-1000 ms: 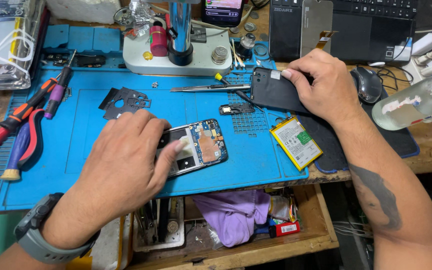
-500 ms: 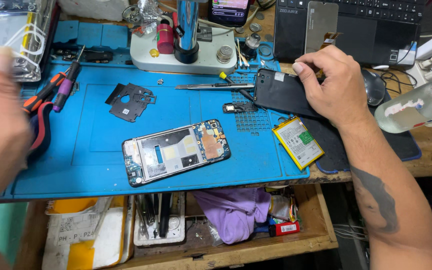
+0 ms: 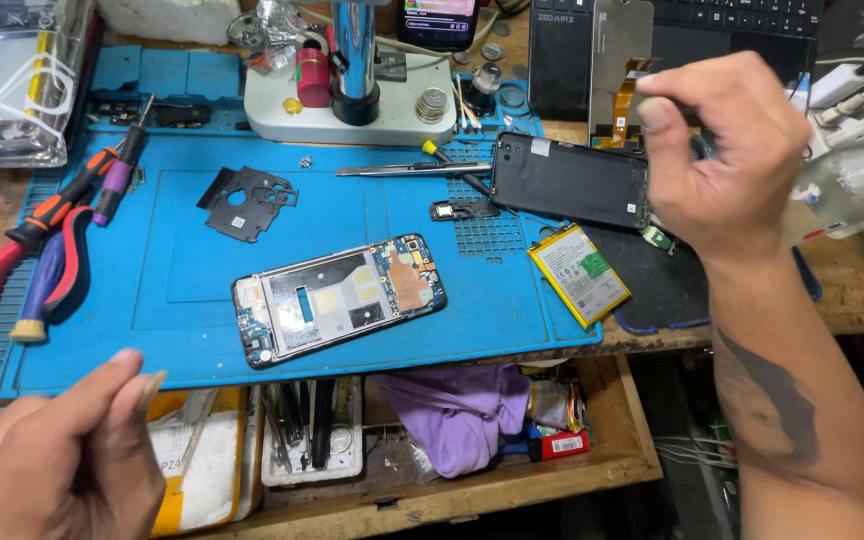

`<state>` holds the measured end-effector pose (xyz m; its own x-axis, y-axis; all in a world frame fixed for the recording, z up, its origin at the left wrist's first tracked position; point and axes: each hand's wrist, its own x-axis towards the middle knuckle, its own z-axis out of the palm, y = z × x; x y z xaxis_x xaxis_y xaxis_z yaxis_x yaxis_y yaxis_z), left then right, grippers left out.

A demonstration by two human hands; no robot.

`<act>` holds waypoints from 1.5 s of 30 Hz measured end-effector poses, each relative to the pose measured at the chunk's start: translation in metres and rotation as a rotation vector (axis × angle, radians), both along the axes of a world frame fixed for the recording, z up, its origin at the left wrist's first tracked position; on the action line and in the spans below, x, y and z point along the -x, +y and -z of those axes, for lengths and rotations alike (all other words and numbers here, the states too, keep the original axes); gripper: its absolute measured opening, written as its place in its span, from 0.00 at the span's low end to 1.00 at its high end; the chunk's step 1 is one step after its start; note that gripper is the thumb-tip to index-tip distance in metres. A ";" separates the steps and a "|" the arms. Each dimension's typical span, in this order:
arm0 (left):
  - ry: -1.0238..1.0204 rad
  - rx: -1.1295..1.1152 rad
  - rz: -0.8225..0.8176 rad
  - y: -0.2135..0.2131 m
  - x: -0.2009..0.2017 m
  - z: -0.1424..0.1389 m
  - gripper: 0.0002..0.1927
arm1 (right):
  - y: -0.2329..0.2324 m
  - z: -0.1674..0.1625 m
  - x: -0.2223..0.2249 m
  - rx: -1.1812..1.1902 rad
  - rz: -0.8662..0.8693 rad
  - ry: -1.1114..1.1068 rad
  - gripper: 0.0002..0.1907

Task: The person disassembles a smartphone by removing the back cover and detaching internal components. They use a metal spudger to pry and separate parts, then use scissors to cut adhesive tape. The person handles the phone chassis, battery, and various small components on a blue work mat.

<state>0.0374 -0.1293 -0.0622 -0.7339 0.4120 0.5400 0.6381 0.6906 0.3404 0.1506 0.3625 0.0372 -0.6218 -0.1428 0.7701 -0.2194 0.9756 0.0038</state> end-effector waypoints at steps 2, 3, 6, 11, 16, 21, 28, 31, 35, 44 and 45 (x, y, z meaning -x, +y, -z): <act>-0.084 -0.022 0.014 -0.005 0.006 -0.003 0.15 | -0.005 -0.005 -0.020 -0.015 0.021 -0.005 0.07; -0.156 -0.011 0.039 -0.009 0.009 -0.004 0.18 | -0.008 -0.007 -0.029 -0.022 0.033 -0.011 0.07; -0.386 -0.001 0.111 -0.021 0.010 -0.009 0.26 | -0.024 -0.011 -0.058 -0.024 0.092 -0.065 0.08; -0.178 -0.328 -0.087 0.003 -0.041 -0.002 0.17 | -0.058 -0.011 -0.086 0.010 0.093 -0.206 0.10; -0.033 -0.042 0.333 0.004 -0.042 -0.012 0.16 | -0.096 0.002 -0.091 0.076 -0.078 -0.495 0.13; -0.071 0.071 0.717 0.031 -0.061 0.016 0.16 | -0.126 0.034 -0.082 0.073 -0.345 -0.806 0.16; -0.171 0.134 0.633 0.038 -0.100 0.054 0.28 | -0.145 0.072 -0.071 0.098 -0.349 -1.048 0.24; -0.138 0.131 0.584 0.042 -0.102 0.048 0.25 | -0.144 0.079 -0.067 0.123 -0.261 -1.078 0.28; -0.199 0.144 0.586 0.044 -0.102 0.043 0.23 | -0.137 0.073 -0.081 0.140 -0.106 -0.968 0.20; -0.216 0.104 0.574 0.047 -0.102 0.035 0.21 | -0.121 0.041 -0.116 -0.202 0.508 -0.787 0.11; -0.213 0.095 0.575 0.047 -0.102 0.033 0.20 | -0.124 0.039 -0.118 -0.210 0.541 -0.768 0.10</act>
